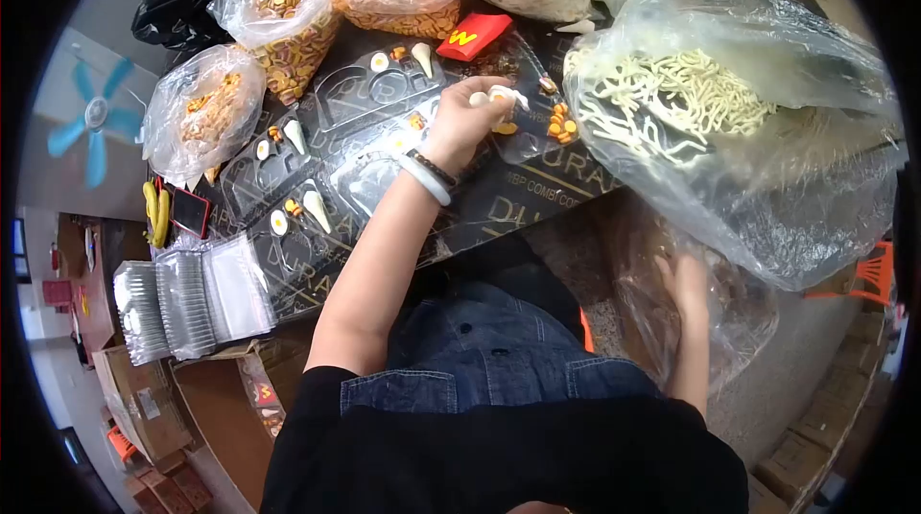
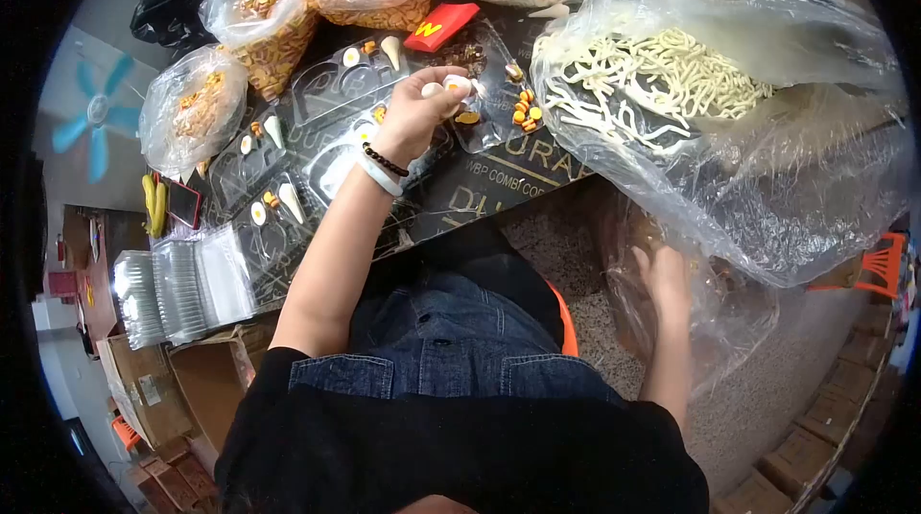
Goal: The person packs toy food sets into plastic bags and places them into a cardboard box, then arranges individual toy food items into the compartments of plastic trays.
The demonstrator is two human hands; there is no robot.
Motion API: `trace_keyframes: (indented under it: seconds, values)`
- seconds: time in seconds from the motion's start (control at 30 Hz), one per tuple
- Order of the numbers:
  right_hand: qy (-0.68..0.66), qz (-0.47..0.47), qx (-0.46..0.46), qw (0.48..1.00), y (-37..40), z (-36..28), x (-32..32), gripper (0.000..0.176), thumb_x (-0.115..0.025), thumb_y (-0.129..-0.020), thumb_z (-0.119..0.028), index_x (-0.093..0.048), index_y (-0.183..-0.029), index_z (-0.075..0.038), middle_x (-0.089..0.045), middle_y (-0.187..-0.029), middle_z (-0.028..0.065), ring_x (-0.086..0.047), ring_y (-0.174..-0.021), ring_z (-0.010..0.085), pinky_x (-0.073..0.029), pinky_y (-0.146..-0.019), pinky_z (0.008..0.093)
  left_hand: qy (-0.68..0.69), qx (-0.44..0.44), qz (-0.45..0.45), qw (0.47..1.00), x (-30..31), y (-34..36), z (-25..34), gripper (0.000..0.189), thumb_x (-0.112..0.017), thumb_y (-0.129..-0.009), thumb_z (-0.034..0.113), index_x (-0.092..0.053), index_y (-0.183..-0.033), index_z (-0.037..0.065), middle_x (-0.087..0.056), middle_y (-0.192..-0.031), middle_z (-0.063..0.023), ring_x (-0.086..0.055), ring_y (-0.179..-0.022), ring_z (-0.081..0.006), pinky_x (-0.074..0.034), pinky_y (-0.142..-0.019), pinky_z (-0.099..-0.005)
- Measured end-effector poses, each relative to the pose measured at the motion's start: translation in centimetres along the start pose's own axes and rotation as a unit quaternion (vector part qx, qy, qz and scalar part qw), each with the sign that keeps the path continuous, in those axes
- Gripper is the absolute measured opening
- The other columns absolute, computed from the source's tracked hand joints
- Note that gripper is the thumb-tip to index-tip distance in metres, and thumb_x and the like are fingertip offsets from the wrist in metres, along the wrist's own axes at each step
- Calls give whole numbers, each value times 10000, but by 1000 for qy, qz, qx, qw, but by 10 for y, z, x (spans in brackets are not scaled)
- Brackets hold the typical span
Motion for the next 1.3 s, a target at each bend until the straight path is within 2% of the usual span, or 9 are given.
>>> trace_keyframes:
  seconds: [0.17,0.37,0.6,0.7,0.87,0.97,1.1,1.17,1.3]
  values:
    - [-459,-15,10,888,-67,-113,39,192,-609,-841,-104,-628,-997,6,-633,-878,105,-618,-753,124,-473,-630,231,189,89,-71,975,0,8,4,350,-574,-860,46,-476,-1184,-43,-621,-972,-122,-614,-876,-152,-512,-724,-230]
    - [-793,-99,-19,601,-145,-190,24,359,-597,-871,-101,-519,-1198,24,-598,-1021,61,-593,-781,81,-471,-668,189,333,121,-153,923,-8,10,-12,299,-537,-877,28,-474,-1161,-39,-592,-1025,-135,-607,-888,-184,-535,-717,-234]
    - [-704,-11,35,709,-169,-192,12,289,-611,-846,-41,-565,-1121,34,-609,-986,67,-601,-818,100,-474,-688,203,328,165,-122,922,-4,-4,-35,189,-537,-891,85,-531,-1057,-6,-593,-912,-76,-602,-807,-148,-514,-633,-205]
    - [-675,13,91,732,-174,-190,21,248,-653,-816,-58,-595,-1034,46,-589,-889,58,-593,-668,74,-456,-575,188,292,190,-185,919,-16,3,-27,150,-527,-891,103,-572,-1006,18,-618,-882,-65,-604,-747,-110,-442,-552,-171]
    - [-689,-2,29,724,-176,-188,21,103,-651,-813,-66,-629,-868,19,-605,-710,33,-551,-589,67,-441,-528,206,131,187,-81,970,-21,10,-7,156,-536,-896,124,-541,-996,5,-587,-829,-51,-576,-662,-107,-412,-492,-192]
    - [-605,19,-7,796,-178,-176,15,142,-664,-806,-136,-634,-833,0,-625,-656,63,-582,-573,129,-448,-538,267,8,77,116,990,-6,4,-7,279,-521,-918,221,-541,-999,-46,-599,-825,-78,-582,-705,-117,-436,-556,-206]
    - [-453,14,48,890,-174,-177,22,131,-658,-792,-126,-637,-837,-4,-622,-689,98,-609,-607,244,-468,-571,313,-68,53,105,991,-16,7,-6,331,-536,-916,248,-542,-1035,-61,-611,-869,-85,-562,-735,-98,-448,-632,-212]
    - [-396,208,129,885,-164,-181,36,127,-651,-785,-125,-646,-842,-12,-609,-752,118,-600,-680,318,-474,-606,352,-38,10,49,998,-23,7,-2,361,-562,-903,248,-535,-1084,-63,-606,-907,-70,-543,-775,-87,-443,-676,-214]
    - [-379,100,193,899,-120,-192,37,167,-685,-747,-164,-629,-842,-39,-572,-783,109,-584,-730,283,-470,-640,372,-26,-23,39,999,-9,2,-4,345,-558,-901,203,-537,-1125,-59,-609,-976,-58,-543,-861,-103,-445,-754,-225]
Point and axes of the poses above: each hand's wrist, its own y-axis away from the middle knuckle, its own x-axis out of the back of the hand, z = x × y, the point moved 4 cm from there along -y, towards the middle knuckle
